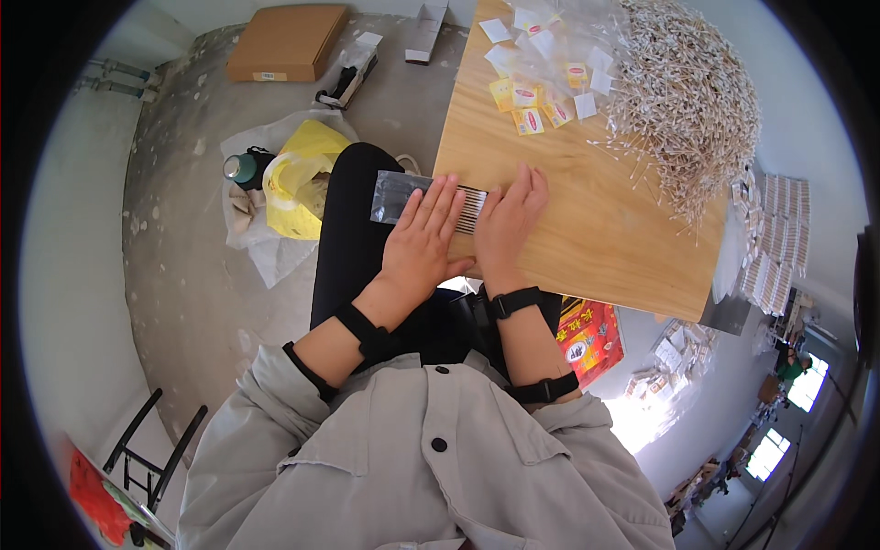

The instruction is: The person opens a plastic package of cotton swabs and places them on a wooden table. They then gather loose cotton swabs from a large pile, align them into neat rows, and insert them into small plastic bags. The person seals the bags and places them on the table.

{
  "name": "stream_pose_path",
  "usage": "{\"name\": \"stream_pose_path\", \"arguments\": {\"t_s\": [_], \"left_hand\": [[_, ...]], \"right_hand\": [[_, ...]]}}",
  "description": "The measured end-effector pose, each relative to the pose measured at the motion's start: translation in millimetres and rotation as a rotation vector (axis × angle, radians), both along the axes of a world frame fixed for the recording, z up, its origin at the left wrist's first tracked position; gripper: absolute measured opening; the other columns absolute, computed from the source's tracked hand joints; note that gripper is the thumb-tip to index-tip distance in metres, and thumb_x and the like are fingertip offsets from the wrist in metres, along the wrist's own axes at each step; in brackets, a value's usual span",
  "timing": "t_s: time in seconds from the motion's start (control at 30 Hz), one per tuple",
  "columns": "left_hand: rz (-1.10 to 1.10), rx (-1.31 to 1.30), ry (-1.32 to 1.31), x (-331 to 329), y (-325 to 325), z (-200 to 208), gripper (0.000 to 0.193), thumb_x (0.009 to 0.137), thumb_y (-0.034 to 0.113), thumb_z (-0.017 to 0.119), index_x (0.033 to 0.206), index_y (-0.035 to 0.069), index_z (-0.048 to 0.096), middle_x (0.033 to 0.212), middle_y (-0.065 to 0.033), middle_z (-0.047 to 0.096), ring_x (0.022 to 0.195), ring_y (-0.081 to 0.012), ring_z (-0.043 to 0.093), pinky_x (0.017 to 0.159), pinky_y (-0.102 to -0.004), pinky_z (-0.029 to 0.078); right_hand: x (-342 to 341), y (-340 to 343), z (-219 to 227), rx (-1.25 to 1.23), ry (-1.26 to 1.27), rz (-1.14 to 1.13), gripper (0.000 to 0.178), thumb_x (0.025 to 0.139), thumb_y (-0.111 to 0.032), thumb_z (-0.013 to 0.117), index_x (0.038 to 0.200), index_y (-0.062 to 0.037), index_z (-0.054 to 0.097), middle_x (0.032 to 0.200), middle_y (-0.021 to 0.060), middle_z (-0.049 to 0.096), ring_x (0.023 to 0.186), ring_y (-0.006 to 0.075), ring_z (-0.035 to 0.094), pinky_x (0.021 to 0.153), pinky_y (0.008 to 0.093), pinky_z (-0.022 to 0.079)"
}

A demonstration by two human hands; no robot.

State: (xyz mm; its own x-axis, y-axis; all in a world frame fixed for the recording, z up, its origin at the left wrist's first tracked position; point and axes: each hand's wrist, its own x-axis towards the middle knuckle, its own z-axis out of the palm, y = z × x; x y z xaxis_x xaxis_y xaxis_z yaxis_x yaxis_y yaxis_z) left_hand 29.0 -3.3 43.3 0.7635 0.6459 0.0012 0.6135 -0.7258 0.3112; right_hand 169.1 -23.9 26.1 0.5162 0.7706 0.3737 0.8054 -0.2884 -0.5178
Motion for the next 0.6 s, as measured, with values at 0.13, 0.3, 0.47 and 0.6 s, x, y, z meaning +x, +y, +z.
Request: {"name": "stream_pose_path", "arguments": {"t_s": [0.13,0.3,0.47,0.6], "left_hand": [[-0.026,-0.098,-0.15,-3.1,3.6,0.8,0.095,0.078,0.045,0.071,0.148,-0.003,0.029,0.158,-0.0192,0.024,0.148,-0.0303,0.021,0.119,-0.0437,0.017],[0.308,-0.061,-0.49,-26.2,30.9,8.1,0.081,0.08,0.018,0.075,0.145,-0.004,0.032,0.152,-0.0234,0.03,0.137,-0.0368,0.035,0.112,-0.0447,0.031],[0.991,-0.975,-0.984,-29.7,55.0,-22.2,0.053,0.086,0.016,0.075,0.127,-0.004,0.049,0.102,-0.0107,0.062,0.092,-0.016,0.059,0.086,-0.0293,0.048],[1.009,-1.259,-1.475,-17.3,51.2,-50.1,0.03,0.088,0.015,0.074,0.11,0.0,0.061,0.094,-0.0035,0.066,0.082,-0.0096,0.061,0.077,-0.0243,0.048]], "right_hand": [[5.9,7.4,-11.6,-0.056,-0.154,0.107,0.047,0.083,0.001,0.055,0.13,0.0057,0.046,0.125,0.0215,0.046,0.127,0.0412,0.039,0.108,0.0518,0.032],[5.1,8.1,-11.6,-0.066,-0.134,0.088,0.048,0.083,0.004,0.054,0.13,0.0037,0.047,0.125,0.0213,0.046,0.126,0.041,0.041,0.108,0.0492,0.034],[5.4,9.1,-15.2,-0.083,-0.147,0.071,0.048,0.083,0.005,0.054,0.13,0.0031,0.048,0.125,0.0212,0.045,0.126,0.0405,0.041,0.107,0.048,0.035],[3.3,10.1,-14.4,-0.087,-0.159,0.073,0.047,0.084,0.005,0.053,0.13,0.0032,0.048,0.127,0.0211,0.045,0.126,0.04,0.041,0.108,0.0475,0.035]]}}
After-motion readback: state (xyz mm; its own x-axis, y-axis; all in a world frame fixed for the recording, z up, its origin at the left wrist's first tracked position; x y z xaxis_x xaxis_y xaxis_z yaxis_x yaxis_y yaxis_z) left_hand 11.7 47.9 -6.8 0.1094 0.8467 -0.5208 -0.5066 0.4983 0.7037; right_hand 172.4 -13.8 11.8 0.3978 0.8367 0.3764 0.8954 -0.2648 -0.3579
